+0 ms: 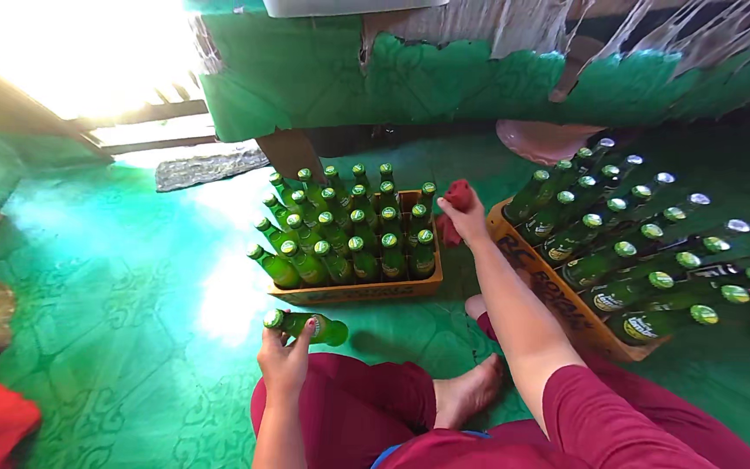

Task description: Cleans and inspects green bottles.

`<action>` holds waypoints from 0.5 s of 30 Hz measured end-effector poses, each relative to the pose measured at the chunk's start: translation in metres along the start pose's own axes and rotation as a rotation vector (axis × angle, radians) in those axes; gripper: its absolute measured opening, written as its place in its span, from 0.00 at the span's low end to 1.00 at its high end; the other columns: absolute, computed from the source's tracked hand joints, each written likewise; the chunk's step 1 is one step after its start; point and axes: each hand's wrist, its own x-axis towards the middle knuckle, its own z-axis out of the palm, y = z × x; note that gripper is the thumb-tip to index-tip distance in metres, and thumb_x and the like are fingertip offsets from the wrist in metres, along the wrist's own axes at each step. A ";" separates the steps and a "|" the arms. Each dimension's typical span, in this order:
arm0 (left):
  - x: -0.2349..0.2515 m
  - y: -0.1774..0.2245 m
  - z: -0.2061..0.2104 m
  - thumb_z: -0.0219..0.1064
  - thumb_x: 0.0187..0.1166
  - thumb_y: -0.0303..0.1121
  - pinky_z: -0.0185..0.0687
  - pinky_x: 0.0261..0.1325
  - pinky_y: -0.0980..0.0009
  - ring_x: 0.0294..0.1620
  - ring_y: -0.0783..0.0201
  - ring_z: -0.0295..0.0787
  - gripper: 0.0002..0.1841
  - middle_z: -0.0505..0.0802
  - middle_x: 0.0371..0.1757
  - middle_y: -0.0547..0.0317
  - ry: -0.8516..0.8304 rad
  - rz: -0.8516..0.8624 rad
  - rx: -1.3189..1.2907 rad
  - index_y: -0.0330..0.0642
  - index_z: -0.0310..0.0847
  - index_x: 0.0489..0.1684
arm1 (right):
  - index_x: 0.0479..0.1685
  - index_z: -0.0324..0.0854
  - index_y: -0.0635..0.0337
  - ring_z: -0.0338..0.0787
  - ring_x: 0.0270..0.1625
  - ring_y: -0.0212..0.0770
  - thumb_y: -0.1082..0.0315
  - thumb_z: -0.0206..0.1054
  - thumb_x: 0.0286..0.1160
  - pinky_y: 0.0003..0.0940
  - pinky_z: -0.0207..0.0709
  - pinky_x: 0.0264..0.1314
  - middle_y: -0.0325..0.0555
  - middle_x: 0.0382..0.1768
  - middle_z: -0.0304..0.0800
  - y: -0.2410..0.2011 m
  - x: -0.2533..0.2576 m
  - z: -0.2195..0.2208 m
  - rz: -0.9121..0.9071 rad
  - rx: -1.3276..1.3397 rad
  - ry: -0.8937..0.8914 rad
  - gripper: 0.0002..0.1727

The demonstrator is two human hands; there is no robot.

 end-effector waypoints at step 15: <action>0.138 0.234 0.126 0.74 0.74 0.33 0.85 0.65 0.70 0.62 0.69 0.86 0.34 0.85 0.64 0.50 -0.232 0.591 -0.342 0.24 0.60 0.75 | 0.74 0.74 0.76 0.82 0.75 0.61 0.57 0.71 0.75 0.51 0.72 0.81 0.70 0.70 0.81 0.102 -0.165 -0.037 0.049 -0.282 -0.085 0.35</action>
